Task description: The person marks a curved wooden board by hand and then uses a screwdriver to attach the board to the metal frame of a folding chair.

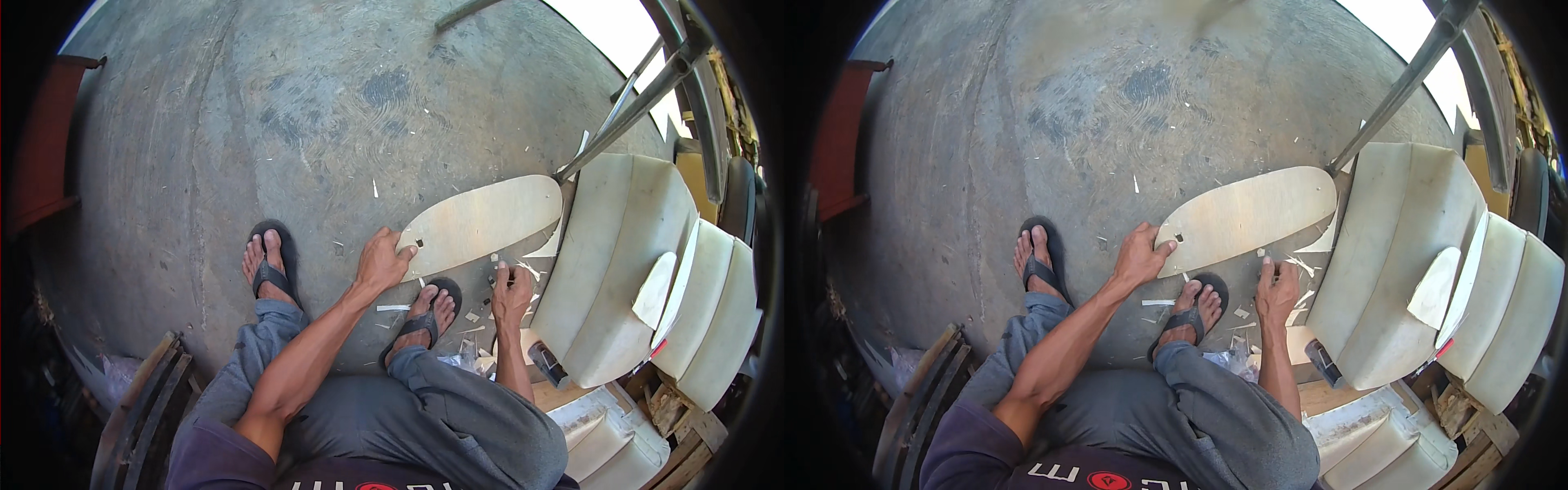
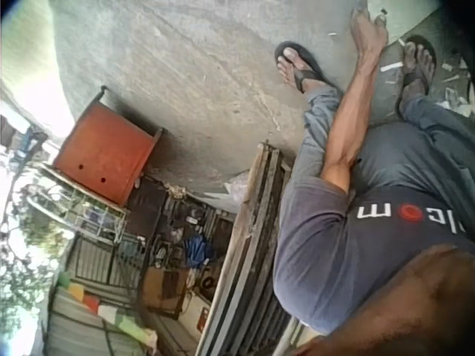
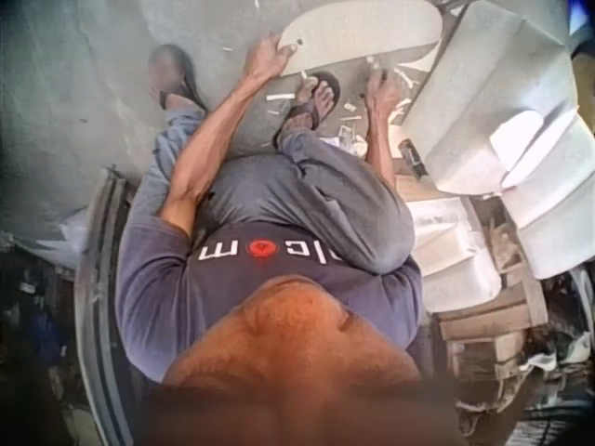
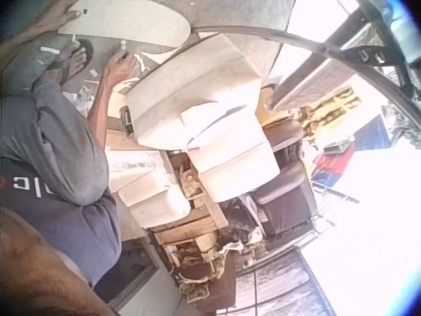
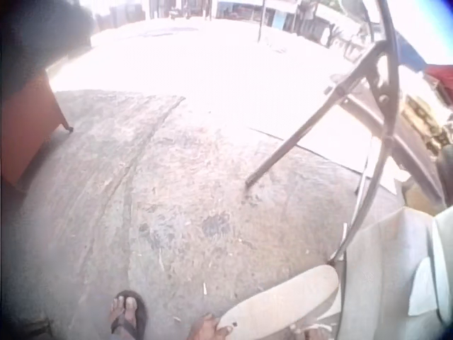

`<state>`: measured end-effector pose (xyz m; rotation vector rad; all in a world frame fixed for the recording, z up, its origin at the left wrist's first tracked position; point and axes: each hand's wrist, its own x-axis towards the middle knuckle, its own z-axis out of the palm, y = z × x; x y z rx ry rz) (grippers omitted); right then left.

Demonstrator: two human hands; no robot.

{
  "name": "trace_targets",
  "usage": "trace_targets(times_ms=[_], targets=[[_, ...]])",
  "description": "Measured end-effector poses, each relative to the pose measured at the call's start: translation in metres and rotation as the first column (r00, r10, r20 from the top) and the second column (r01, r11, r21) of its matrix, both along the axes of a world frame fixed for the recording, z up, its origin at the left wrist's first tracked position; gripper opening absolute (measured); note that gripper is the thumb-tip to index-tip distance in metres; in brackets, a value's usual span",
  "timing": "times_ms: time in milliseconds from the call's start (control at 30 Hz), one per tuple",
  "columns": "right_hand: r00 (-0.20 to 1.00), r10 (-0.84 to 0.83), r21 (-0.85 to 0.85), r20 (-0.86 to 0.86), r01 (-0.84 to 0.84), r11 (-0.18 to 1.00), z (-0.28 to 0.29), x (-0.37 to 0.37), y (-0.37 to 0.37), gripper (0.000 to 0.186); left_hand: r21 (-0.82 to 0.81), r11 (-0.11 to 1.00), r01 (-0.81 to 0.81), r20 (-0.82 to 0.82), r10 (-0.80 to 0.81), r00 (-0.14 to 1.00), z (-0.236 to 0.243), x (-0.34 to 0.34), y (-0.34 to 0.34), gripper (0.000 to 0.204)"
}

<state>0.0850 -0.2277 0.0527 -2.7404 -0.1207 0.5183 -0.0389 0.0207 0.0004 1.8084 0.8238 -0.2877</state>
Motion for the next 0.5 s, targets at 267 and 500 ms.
trace_targets(times_ms=[267,500], targets=[[0.99,0.067,-0.151,0.126,-0.048,0.987,-0.032,-0.07,-0.085,0.031,0.065,0.964,0.258,-0.006,-0.258,0.966,-0.004,0.025,-0.019,0.037],[0.994,-0.09,0.182,-0.069,0.101,0.978,0.001,-0.071,-0.027,0.031,-0.161,0.891,0.425,-0.076,-0.441,0.894,-0.003,0.039,0.011,0.04]])
